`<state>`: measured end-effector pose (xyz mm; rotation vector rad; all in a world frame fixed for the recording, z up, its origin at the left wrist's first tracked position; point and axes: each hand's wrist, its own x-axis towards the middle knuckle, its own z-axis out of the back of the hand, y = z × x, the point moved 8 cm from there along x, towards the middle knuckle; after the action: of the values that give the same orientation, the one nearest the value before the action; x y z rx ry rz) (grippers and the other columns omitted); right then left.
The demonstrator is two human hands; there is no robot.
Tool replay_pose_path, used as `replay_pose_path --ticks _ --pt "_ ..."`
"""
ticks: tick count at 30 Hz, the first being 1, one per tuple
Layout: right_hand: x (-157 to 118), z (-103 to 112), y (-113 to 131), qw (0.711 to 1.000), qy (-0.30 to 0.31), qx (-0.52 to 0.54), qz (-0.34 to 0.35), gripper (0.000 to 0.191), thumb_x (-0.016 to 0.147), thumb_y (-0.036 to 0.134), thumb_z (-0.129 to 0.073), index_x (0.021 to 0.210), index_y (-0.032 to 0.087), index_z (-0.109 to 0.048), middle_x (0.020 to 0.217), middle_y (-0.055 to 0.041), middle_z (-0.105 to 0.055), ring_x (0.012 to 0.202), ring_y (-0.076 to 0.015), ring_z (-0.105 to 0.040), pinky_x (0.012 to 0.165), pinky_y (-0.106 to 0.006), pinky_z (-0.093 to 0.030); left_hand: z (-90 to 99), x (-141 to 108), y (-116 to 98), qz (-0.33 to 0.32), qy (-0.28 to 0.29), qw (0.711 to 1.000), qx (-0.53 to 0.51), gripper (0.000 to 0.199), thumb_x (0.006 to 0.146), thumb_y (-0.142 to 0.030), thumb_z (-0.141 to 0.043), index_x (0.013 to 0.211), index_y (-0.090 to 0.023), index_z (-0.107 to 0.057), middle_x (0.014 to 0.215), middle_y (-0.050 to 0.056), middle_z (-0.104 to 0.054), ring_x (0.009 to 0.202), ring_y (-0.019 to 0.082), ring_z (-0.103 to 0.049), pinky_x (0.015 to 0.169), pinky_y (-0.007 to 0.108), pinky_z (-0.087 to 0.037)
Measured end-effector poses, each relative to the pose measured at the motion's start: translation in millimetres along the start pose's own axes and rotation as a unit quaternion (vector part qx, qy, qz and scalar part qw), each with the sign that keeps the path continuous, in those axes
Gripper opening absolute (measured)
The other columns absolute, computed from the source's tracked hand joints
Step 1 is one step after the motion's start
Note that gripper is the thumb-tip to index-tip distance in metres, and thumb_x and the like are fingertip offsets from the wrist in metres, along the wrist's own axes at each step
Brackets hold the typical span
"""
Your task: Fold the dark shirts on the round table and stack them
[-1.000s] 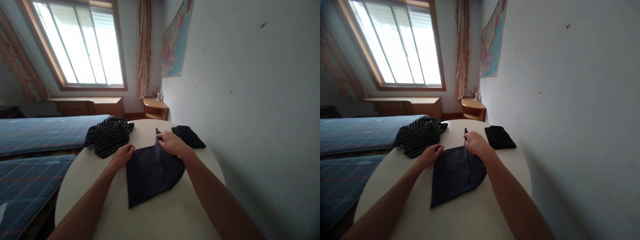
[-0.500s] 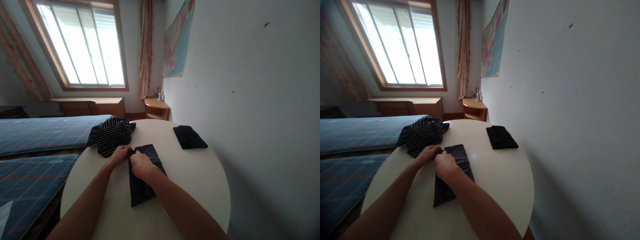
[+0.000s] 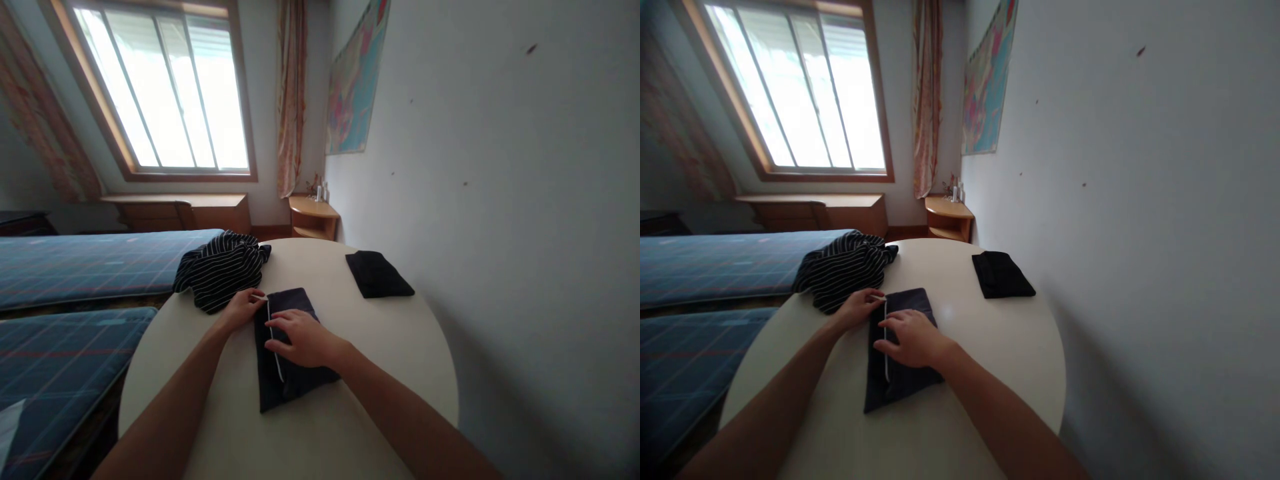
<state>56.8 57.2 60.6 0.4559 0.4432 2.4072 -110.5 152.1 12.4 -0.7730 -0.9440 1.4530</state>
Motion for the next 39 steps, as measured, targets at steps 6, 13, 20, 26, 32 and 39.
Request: replay_pose_path --ticks 6,13,20,26,32,39 --pt "-20 -31 8 0.998 0.019 -0.056 0.009 0.065 0.096 0.061 -0.041 0.150 0.024 -0.041 0.157 -0.0120 -0.037 0.148 -0.0321 -0.022 0.119 -0.059 -0.007 -0.2 -2 -4 -0.019 -0.036 0.998 0.054 0.038 0.076 -0.053 -0.063 0.087 -0.017 -0.069 0.081 0.007 -0.074 0.078 0.024 -0.068 0.067 0.029 -0.049" --pt "-20 -30 7 0.999 0.002 -0.043 0.012 0.066 0.096 0.064 -0.039 0.148 0.023 -0.044 0.154 -0.0113 -0.042 0.146 -0.0303 -0.027 0.120 -0.055 -0.010 -26.4 -14 -25 -0.116 -0.042 0.949 0.291 0.038 0.090 -0.048 -0.054 0.110 -0.019 -0.068 0.107 0.011 -0.073 0.100 0.026 -0.067 0.087 0.032 -0.047" --pt "-20 4 -12 0.992 -0.112 -0.009 -0.058 0.035 0.101 0.041 -0.044 0.122 0.022 -0.064 0.129 -0.0072 -0.064 0.123 -0.0209 -0.054 0.110 -0.037 -0.034 -28.4 -15 -28 -0.138 -0.038 0.948 0.284 0.040 0.098 -0.046 -0.037 0.100 -0.020 -0.067 0.104 0.011 -0.073 0.100 0.026 -0.066 0.088 0.033 -0.046" --pt "-39 37 -80 0.939 -0.130 -0.105 -0.302 0.037 0.096 0.046 -0.048 0.100 0.017 -0.070 0.108 -0.0123 -0.070 0.105 -0.0251 -0.062 0.092 -0.037 -0.043 -29.4 -9 -21 -0.116 -0.047 0.953 0.277 0.032 0.099 -0.036 -0.037 0.090 -0.020 -0.064 0.096 0.010 -0.072 0.094 0.024 -0.066 0.084 0.032 -0.045" --pt "-42 22 -96 0.928 -0.053 -0.094 -0.356 0.054 0.093 0.063 -0.042 0.093 0.019 -0.073 0.100 -0.0130 -0.074 0.098 -0.0261 -0.068 0.086 -0.036 -0.045 -36.8 -4 -17 -0.129 -0.063 0.954 0.264 0.026 0.098 -0.031 -0.038 0.092 -0.019 -0.060 0.095 0.010 -0.070 0.095 0.024 -0.064 0.087 0.034 -0.046" --pt "-42 16 -99 0.929 -0.033 -0.088 -0.357 0.048 0.093 0.057 -0.047 0.103 0.016 -0.068 0.104 -0.0158 -0.073 0.099 -0.0291 -0.069 0.079 -0.035 -0.048 -38.4 -10 -24 -0.141 -0.071 0.961 0.228 0.030 0.099 -0.034 -0.038 0.108 -0.017 -0.060 0.106 0.011 -0.070 0.101 0.024 -0.065 0.093 0.037 -0.049"
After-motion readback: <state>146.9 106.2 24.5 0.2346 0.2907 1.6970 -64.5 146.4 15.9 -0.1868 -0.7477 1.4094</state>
